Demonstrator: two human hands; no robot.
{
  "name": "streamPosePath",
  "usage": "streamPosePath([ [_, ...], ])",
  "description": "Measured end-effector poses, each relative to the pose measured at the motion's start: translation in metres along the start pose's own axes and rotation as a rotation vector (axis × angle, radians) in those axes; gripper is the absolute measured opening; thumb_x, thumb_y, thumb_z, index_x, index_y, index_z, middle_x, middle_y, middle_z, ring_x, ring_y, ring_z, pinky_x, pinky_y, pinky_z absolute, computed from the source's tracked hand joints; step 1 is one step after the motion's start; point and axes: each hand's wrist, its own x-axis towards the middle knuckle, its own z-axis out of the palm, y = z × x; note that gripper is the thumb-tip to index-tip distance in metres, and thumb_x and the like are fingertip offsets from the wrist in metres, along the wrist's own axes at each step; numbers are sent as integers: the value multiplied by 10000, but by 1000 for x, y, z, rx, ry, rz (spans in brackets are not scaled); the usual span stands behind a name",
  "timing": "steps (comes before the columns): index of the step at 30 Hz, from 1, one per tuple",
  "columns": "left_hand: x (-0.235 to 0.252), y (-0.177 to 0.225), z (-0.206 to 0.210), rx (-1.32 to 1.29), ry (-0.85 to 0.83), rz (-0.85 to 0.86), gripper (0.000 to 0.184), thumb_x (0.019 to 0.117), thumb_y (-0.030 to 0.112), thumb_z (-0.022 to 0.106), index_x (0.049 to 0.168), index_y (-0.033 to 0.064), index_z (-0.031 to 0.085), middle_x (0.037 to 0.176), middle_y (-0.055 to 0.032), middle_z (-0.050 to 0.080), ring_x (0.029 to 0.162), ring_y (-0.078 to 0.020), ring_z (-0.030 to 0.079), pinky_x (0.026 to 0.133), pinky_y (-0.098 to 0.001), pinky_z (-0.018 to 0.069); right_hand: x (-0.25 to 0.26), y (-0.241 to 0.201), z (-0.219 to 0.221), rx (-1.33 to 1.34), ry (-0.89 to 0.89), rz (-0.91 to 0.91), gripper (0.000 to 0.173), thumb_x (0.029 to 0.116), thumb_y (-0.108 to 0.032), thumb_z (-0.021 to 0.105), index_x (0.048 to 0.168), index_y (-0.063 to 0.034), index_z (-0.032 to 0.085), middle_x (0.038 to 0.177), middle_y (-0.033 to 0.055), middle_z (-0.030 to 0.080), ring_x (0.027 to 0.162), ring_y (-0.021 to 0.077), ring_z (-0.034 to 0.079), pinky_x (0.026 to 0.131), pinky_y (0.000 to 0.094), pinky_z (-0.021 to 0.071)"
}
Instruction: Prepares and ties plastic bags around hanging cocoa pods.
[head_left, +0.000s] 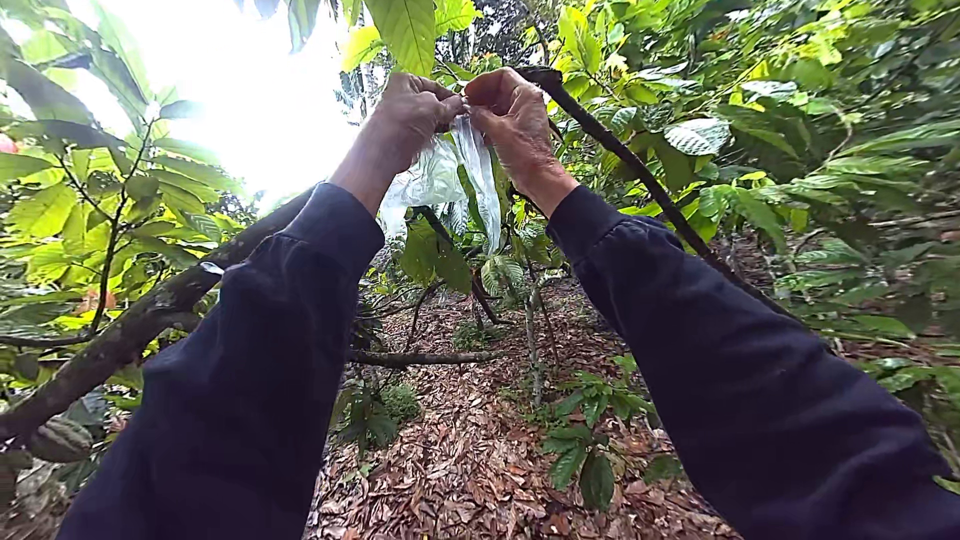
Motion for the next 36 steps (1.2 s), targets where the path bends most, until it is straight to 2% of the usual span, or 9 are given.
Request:
streamPosePath([
  [3, 1, 1, 1, -59, 14, -21, 104, 969, 48, 648, 903, 3, 715, 790, -31, 718, 669, -79, 651, 661, -249, 555, -3, 1, 3, -37, 58, 11, 192, 946, -69, 674, 1133, -32, 662, 1017, 79, 714, 865, 148, 688, 745, 329, 578],
  [5, 1, -1, 3, -121, 62, -21, 94, 961, 32, 650, 890, -5, 700, 768, -35, 707, 654, -90, 660, 653, -253, 572, -6, -1, 3, -54, 85, 0, 204, 986, -114, 635, 1175, -36, 637, 1055, 76, 701, 928, 139, 686, 826, 323, 579],
  [7, -1, -1, 2, -143, 83, -23, 81, 952, 29, 668, 889, -8, 703, 769, -35, 714, 657, -93, 669, 662, -255, 581, -9, -2, 7, -57, 121, -14, 229, 1034, -199, 591, 1190, -37, 635, 1035, 71, 693, 931, 142, 681, 840, 330, 575],
  [10, -2, -1, 3, -106, 70, -18, 55, 938, 55, 702, 924, 4, 713, 791, -20, 718, 668, -82, 670, 677, -255, 584, -13, -2, 10, -56, 130, -11, 287, 983, -269, 687, 1157, -43, 655, 980, 58, 715, 883, 138, 692, 817, 349, 580],
  [14, -2, 1, 4, -117, 121, -61, 118, 919, 93, 744, 997, 9, 713, 835, -44, 716, 679, -90, 664, 674, -253, 581, -6, -4, 10, -53, 140, -11, 221, 949, -170, 726, 1127, -49, 675, 988, 60, 726, 917, 142, 697, 849, 365, 576],
  [23, -5, 5, 8, -142, 141, -60, 80, 940, 73, 714, 982, 6, 704, 814, -32, 701, 652, -78, 637, 646, -235, 559, 0, -9, 8, -41, 81, 15, 193, 982, -128, 663, 1156, -45, 660, 1035, 77, 716, 945, 146, 690, 866, 351, 569],
  [30, 2, -2, 10, -235, 269, -69, 91, 872, -12, 720, 955, -40, 694, 753, -82, 707, 616, -136, 666, 619, -290, 586, 8, -6, 4, -112, 9, 15, 203, 984, -96, 630, 1180, -39, 630, 1062, 92, 696, 957, 155, 680, 865, 348, 565],
  [32, 4, -3, 9, -134, 293, -64, 203, 871, -7, 724, 1053, -52, 647, 841, -107, 720, 692, -153, 698, 689, -316, 608, 12, -1, -3, -125, 15, 25, 207, 986, -73, 609, 1185, -18, 611, 1076, 106, 683, 968, 159, 673, 869, 342, 563],
  [36, 10, -6, 11, 428, 371, 29, 184, 858, 148, 711, 956, -8, 714, 964, -146, 718, 931, -256, 685, 869, -478, 539, 15, 10, -15, -284, 50, 12, 161, 958, -51, 623, 1111, -5, 610, 990, 103, 665, 901, 147, 650, 849, 330, 538],
])
